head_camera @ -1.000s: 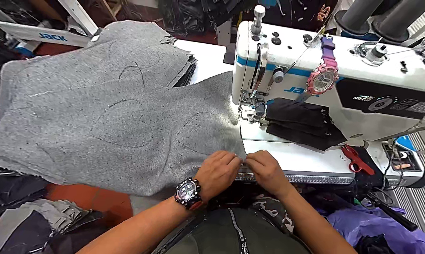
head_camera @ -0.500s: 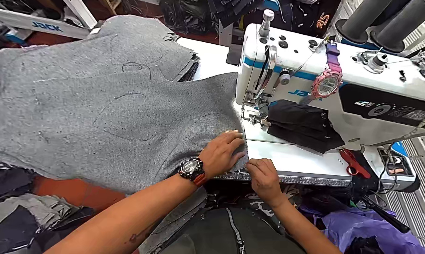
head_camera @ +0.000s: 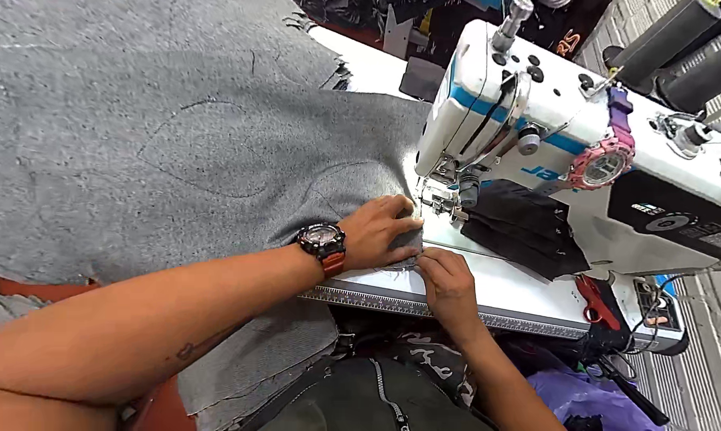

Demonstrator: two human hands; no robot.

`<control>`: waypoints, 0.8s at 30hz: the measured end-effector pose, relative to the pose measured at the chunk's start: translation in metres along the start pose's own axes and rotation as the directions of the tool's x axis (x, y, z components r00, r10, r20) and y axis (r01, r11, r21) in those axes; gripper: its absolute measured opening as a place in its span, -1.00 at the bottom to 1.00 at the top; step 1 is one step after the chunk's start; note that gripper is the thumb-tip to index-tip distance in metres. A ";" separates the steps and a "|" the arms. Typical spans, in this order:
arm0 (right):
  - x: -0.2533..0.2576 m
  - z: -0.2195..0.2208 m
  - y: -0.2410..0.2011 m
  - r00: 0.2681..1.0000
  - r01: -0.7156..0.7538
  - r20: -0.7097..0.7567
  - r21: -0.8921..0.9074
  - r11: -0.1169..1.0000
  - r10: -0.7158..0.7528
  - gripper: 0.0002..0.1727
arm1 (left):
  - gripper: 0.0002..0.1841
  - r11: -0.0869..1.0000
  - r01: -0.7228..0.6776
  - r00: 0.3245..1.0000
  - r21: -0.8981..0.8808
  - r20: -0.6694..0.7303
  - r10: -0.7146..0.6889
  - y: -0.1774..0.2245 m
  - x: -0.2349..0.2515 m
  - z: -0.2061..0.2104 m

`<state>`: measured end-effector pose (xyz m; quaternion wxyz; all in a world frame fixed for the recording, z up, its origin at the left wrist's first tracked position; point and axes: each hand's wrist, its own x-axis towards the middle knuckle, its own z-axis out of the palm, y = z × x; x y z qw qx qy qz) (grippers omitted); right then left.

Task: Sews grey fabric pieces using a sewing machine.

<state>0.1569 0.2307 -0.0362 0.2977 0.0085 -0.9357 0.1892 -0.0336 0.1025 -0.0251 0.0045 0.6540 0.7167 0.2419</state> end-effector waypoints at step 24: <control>0.045 0.018 0.021 0.999 -0.041 0.025 -0.055 0.998 0.042 -0.85 | -0.14 0.982 0.153 0.988 0.109 0.021 -0.156 -0.040 0.037 -0.021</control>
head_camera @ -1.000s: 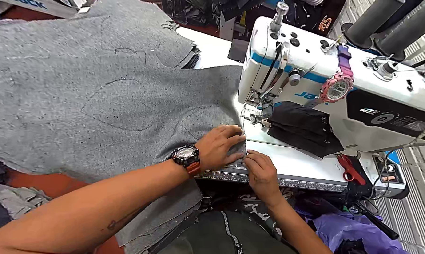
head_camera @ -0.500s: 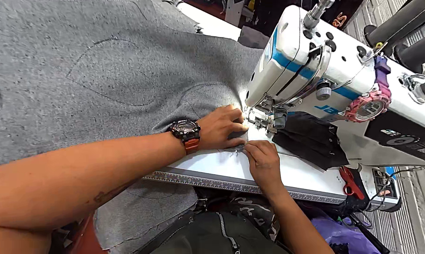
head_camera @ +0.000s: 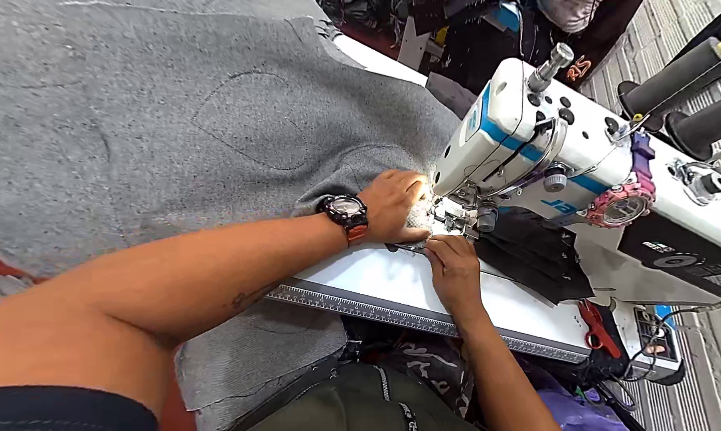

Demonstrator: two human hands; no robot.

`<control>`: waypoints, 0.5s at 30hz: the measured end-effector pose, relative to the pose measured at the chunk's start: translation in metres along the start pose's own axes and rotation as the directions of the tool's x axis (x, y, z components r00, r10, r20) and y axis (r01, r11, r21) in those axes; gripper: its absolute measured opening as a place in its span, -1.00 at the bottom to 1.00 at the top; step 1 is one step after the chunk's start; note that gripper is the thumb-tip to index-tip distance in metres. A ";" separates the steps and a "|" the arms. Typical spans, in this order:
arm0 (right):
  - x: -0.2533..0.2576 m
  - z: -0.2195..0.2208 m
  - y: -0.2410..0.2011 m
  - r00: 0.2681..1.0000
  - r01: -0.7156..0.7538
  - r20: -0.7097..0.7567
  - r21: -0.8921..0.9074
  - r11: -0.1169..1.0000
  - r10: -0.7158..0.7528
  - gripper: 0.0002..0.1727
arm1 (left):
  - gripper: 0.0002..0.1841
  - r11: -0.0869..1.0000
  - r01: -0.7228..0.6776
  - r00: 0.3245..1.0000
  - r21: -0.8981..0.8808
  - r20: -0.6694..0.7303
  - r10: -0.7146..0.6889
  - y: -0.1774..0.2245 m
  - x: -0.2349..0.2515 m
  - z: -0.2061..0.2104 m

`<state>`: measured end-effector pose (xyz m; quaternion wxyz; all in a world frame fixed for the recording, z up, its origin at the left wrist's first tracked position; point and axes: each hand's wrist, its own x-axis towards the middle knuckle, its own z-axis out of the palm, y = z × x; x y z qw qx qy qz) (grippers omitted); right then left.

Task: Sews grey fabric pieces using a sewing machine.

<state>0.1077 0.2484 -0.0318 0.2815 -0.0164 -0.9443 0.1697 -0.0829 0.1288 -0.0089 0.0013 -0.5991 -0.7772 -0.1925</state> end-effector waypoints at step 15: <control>-0.003 -0.018 0.021 0.998 0.007 0.054 0.140 0.990 -0.015 -0.85 | -0.19 0.934 0.291 0.798 0.209 0.485 -0.357 0.042 0.021 -0.061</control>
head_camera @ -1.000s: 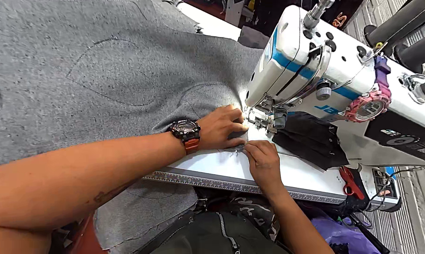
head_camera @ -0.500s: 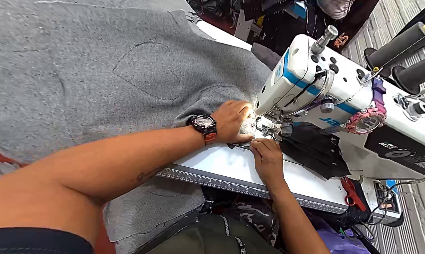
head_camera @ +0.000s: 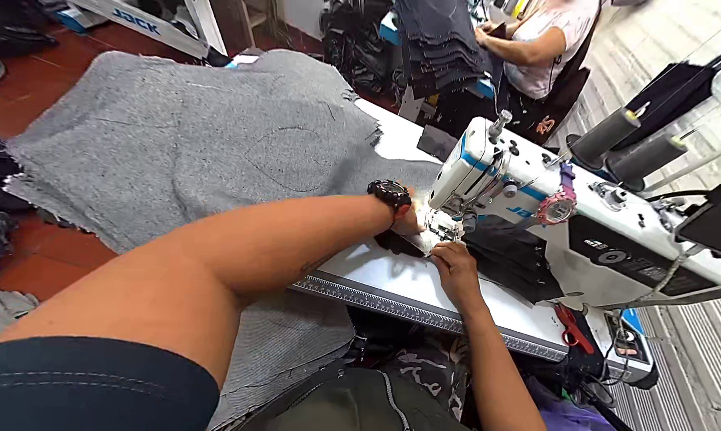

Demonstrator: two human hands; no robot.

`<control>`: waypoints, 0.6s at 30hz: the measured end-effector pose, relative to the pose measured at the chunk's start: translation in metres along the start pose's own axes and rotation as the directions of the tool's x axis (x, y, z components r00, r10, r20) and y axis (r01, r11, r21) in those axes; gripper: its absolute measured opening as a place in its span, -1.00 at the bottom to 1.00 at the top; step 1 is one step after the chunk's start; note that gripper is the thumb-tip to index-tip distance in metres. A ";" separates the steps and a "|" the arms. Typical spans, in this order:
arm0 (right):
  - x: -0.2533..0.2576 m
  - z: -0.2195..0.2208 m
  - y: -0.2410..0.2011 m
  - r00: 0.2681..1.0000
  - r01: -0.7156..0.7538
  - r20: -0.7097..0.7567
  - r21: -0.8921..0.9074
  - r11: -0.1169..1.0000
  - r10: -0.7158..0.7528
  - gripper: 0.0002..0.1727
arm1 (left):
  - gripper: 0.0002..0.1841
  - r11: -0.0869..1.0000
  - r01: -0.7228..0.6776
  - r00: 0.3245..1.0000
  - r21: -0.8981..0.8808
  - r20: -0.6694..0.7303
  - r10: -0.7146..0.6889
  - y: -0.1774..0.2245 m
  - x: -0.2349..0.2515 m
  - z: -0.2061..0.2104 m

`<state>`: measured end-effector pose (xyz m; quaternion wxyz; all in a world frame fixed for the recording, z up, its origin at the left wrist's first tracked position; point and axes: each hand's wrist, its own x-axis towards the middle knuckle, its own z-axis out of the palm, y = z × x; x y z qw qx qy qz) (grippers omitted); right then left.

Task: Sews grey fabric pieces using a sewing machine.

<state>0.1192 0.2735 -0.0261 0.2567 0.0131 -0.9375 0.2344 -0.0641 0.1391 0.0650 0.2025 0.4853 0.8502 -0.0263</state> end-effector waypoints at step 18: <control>-0.092 -0.038 -0.029 0.968 0.134 0.209 0.047 0.990 -0.141 -0.81 | -0.45 0.905 -0.339 0.911 -0.258 0.151 0.384 0.103 -0.222 0.047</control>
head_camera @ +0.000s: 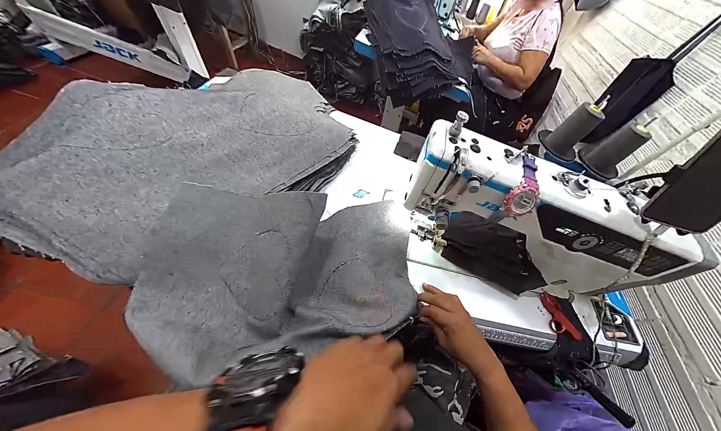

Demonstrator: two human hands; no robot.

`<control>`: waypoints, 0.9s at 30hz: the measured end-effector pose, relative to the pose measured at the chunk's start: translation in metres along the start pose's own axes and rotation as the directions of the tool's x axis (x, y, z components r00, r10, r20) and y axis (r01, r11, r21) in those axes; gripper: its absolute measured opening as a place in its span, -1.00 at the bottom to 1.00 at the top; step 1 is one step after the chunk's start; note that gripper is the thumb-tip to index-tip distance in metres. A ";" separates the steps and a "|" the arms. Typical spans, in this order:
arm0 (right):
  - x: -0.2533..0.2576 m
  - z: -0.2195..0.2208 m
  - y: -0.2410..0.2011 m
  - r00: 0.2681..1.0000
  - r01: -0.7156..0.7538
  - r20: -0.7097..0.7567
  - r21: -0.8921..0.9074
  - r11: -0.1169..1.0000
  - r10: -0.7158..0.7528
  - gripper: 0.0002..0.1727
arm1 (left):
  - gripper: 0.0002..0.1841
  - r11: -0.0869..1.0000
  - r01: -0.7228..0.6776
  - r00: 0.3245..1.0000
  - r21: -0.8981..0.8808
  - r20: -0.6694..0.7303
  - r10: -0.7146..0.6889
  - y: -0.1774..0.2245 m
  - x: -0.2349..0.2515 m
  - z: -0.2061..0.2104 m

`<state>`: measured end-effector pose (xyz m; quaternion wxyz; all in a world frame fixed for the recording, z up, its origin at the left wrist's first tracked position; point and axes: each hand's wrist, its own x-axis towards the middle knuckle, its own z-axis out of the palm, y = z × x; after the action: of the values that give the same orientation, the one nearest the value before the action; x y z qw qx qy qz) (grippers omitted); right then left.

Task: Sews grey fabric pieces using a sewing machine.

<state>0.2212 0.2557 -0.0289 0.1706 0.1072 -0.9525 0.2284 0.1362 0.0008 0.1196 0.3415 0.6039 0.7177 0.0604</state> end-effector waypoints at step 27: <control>0.017 -0.011 0.014 0.972 -0.232 -0.064 -0.188 0.954 0.224 -0.81 | -0.63 0.988 0.128 0.725 0.088 -0.688 -0.033 -0.156 0.145 -0.028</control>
<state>0.2045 0.2711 -0.0189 0.1727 -0.0254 -0.9724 0.1549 -0.0139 0.1006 0.0017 0.0155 0.5280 0.8208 0.2173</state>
